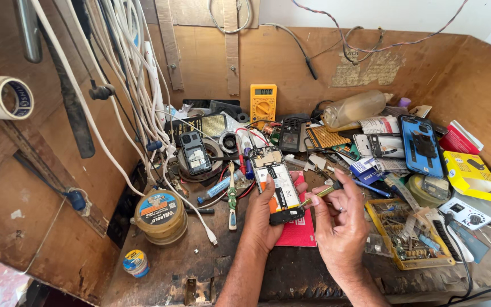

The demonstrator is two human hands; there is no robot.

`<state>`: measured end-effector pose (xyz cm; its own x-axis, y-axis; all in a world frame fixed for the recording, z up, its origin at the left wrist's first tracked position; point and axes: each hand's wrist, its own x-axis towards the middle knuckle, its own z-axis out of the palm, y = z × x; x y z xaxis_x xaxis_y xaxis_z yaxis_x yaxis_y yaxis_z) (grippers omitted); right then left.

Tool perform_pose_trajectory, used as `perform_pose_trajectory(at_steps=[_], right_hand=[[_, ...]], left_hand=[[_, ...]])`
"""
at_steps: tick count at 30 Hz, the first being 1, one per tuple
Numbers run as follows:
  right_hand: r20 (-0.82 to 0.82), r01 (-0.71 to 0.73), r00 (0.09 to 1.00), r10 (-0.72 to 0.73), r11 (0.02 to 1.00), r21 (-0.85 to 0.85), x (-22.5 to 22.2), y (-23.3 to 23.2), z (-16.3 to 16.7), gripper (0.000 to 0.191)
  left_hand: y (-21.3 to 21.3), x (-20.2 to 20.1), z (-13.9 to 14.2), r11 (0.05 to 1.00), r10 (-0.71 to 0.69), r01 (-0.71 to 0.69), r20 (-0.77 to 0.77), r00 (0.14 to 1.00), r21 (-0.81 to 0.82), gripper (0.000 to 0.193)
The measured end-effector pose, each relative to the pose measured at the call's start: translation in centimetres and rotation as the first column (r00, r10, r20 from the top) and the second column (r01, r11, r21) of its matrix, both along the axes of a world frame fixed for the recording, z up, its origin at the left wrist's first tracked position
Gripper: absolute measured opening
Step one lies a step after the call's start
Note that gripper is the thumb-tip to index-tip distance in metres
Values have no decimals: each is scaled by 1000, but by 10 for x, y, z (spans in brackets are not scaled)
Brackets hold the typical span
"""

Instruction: The person holds a disassembled mobile phone and uses a small screwdriver to manipulate internal components on the motherboard. The person repeatedly adjusts the screwdriver position while working on the device.

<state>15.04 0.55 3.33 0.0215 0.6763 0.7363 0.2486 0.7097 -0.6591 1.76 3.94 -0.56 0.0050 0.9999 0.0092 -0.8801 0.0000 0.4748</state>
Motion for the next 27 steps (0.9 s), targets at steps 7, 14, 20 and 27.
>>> perform_pose_trajectory(at_steps=[7,14,20,27], right_hand=[[204,134,962,-181,965,225,-2,2,-5,58],[149,79,984,-93,992,97,-2,8,-17,58],[127,11,992,-11,1000,-6,5,12,-23,55],[89,-134,987,135,991,-26,11,11,-23,57]], left_hand=[[2,2,-4,999,37,-36,-43,998,26,49],[3,3,-7,998,36,-38,-55,998,-49,48],[7,3,-10,997,16,-20,-50,999,-72,48],[11,2,-18,998,-20,17,-45,999,-65,50]])
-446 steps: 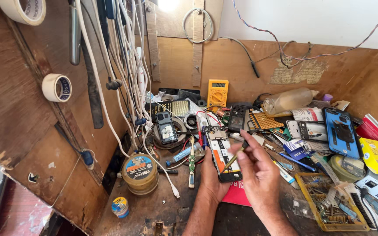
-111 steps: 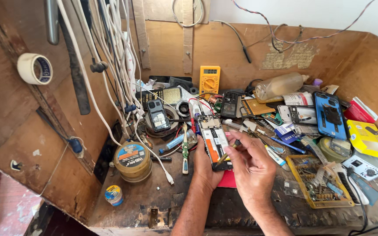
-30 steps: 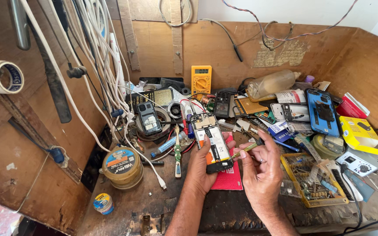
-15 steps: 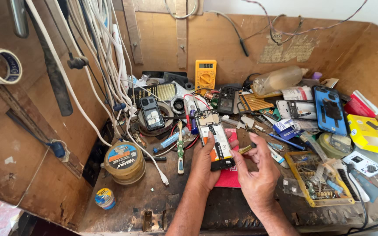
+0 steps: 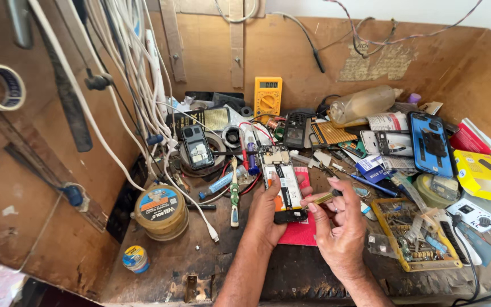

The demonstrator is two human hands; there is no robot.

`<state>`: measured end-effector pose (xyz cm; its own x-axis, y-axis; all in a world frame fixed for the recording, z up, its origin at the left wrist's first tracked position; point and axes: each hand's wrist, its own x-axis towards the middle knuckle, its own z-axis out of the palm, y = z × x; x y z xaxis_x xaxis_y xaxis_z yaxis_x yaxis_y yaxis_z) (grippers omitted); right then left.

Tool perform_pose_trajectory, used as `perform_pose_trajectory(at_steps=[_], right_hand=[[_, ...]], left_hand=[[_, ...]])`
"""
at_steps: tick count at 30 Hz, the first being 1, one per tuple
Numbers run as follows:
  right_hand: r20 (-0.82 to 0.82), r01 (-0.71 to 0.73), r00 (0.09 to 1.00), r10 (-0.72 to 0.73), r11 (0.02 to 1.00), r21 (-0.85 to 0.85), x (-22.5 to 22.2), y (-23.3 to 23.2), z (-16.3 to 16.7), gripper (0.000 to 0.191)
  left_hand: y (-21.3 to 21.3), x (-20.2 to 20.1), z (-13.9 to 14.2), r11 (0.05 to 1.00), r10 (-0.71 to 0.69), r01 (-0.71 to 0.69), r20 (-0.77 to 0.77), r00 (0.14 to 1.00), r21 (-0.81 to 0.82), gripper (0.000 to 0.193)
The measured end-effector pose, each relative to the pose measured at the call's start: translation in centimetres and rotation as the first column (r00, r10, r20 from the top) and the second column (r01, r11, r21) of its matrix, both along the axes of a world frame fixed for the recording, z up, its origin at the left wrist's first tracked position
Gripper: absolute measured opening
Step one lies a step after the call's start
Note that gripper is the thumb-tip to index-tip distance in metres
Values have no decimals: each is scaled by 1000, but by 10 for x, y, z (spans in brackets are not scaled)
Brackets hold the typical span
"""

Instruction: The person holds a disassembled mobile phone and uses a small screwdriver to manipulate internal components on the motherboard. The person repeatedly adjusts the screwdriver position while working on the device.

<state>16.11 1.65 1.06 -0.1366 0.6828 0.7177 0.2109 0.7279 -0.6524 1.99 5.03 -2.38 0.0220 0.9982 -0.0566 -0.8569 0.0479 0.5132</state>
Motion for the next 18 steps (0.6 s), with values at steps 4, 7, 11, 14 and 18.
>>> perform_pose_trajectory(at_steps=[4,7,11,14,18], right_hand=[[-40,-21,999,20,1000,-23,-1,-3,2,59],[-121,-41,992,36,998,-41,-4,-4,5,62],[-46,192,980,-196,978,-84,-6,-1,6,67],[-40,198,979,-200,979,-50,-6,2,5,62],[-47,133,989,-137,988,-82,-2,1,2,60]], left_hand=[[2,1,2,999,9,-9,4,1000,-39,47],[3,1,4,998,33,-35,-26,999,-51,47],[2,2,4,998,32,-35,-57,998,-49,46],[2,3,4,998,22,-26,-66,998,-54,47],[1,1,3,997,9,-15,-84,996,-74,48]])
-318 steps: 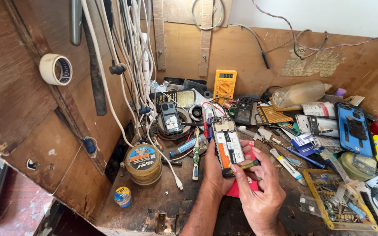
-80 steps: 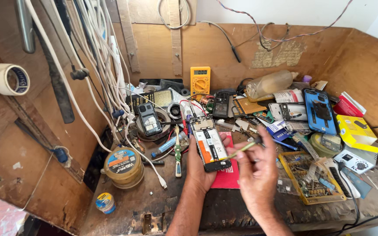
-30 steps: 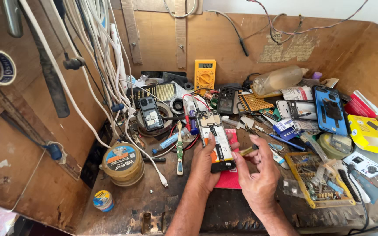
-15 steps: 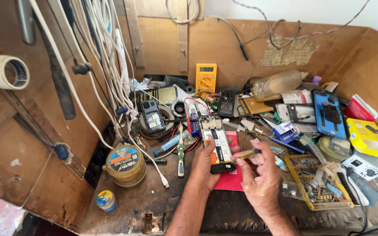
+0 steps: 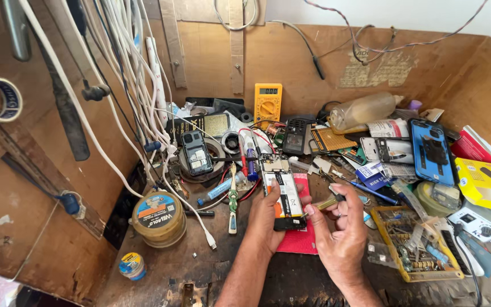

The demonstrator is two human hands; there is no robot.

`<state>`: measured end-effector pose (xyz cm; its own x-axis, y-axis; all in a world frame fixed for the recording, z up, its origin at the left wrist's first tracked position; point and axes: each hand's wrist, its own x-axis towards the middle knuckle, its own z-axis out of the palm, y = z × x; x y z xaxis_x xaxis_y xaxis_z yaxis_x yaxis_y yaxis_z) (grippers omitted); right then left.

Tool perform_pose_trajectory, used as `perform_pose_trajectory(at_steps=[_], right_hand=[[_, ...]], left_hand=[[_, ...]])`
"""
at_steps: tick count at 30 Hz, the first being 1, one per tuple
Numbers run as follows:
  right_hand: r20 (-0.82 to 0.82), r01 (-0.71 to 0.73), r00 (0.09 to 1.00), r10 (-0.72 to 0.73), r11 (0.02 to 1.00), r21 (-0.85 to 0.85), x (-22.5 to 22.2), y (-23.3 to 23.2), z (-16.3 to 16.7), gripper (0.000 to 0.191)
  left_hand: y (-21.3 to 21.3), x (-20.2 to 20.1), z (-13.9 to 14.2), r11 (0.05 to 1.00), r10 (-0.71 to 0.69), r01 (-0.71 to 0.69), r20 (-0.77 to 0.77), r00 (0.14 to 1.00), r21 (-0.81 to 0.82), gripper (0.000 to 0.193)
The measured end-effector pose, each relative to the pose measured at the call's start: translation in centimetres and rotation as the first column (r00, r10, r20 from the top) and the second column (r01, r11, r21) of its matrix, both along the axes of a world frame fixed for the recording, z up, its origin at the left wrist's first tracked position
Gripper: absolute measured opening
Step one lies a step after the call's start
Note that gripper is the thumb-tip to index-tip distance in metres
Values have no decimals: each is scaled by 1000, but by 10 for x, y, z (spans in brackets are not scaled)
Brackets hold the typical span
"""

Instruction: The person holds a disassembled mobile phone and uses a small screwdriver to manipulate internal components on the motherboard. The person repeatedly adjusts the screwdriver position while working on the device.

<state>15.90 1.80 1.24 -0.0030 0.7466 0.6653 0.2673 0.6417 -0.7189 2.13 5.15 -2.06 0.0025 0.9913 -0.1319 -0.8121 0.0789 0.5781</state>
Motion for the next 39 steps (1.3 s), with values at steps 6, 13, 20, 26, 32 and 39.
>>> perform_pose_trajectory(at_steps=[6,13,20,26,32,39], right_hand=[[-17,-109,994,109,993,-50,6,-2,1,62],[171,-38,984,50,996,-75,24,-15,39,43],[840,248,530,117,926,-286,41,5,102,24],[790,318,531,305,793,-520,25,25,100,21],[837,311,465,290,832,-461,22,21,87,13],[996,-427,-24,88,900,-90,35,29,92,10]], left_hand=[[1,1,3,1000,-9,10,13,1000,-13,46],[-1,4,3,1000,-9,9,-89,996,4,44],[-5,7,7,998,8,3,-163,987,66,44],[-8,9,14,998,23,-10,-212,977,60,44],[-10,12,13,998,35,-23,-220,975,59,43],[-5,10,8,999,11,-4,-173,985,43,41]])
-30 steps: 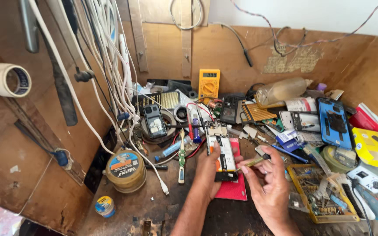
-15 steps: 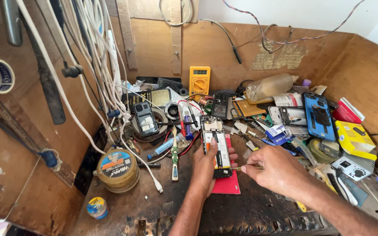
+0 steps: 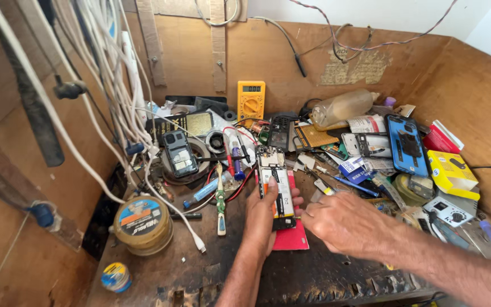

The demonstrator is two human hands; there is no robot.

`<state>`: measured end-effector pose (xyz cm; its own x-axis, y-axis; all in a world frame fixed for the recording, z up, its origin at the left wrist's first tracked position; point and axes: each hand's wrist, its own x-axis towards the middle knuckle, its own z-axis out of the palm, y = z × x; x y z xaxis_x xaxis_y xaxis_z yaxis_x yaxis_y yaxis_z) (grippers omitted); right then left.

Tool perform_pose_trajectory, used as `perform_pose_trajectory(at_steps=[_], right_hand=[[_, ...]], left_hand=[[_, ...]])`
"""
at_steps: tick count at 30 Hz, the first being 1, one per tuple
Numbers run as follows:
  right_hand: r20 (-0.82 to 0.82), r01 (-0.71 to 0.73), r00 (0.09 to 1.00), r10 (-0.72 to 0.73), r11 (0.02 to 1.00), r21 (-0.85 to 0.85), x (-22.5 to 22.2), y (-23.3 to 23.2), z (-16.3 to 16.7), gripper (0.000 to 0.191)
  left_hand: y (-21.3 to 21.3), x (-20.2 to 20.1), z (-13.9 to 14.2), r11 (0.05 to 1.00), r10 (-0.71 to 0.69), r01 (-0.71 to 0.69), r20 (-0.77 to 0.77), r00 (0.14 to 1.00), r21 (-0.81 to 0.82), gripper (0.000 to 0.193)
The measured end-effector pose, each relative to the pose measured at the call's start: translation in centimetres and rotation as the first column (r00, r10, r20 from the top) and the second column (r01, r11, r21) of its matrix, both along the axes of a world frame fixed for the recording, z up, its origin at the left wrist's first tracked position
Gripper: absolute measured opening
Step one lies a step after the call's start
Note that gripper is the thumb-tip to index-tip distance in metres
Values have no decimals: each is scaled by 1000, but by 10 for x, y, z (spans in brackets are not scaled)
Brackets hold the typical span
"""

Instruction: The person holds a disassembled mobile phone and uses a small screwdriver to manipulate internal components on the motherboard. The person repeatedly adjusts the screwdriver position while working on the device.

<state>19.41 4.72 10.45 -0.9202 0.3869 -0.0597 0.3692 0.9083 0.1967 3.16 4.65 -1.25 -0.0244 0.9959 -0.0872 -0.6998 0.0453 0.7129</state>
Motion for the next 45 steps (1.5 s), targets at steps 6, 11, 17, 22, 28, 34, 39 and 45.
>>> perform_pose_trajectory(at_steps=[6,11,17,22,28,34,39,45], right_hand=[[-473,-53,878,-72,968,-246,-6,-1,15,19],[-695,162,615,-373,922,-352,-16,-18,-5,33],[-913,143,220,-343,937,-318,-28,-31,-50,44],[-946,293,222,-235,942,-165,-32,-29,-62,54],[-914,26,19,-406,914,-405,-36,-28,-64,58],[-937,28,4,-348,937,-348,-39,-31,-68,52],[-872,137,19,-489,865,-482,-39,-32,-70,55],[-921,-100,47,-388,915,-390,-37,-36,-70,57]], left_hand=[[2,-6,-2,999,29,-30,60,998,13,41],[1,-10,-2,1000,14,-17,122,992,26,42],[-2,-10,5,1000,21,-21,83,996,-3,47],[-3,-11,9,999,7,-3,98,995,-40,52],[-2,-11,10,1000,9,-7,130,992,-19,54],[-3,-11,9,1000,20,-19,87,996,-15,54],[-2,-10,6,999,18,-14,78,997,-46,54],[4,-9,-2,999,38,-41,116,992,19,55]])
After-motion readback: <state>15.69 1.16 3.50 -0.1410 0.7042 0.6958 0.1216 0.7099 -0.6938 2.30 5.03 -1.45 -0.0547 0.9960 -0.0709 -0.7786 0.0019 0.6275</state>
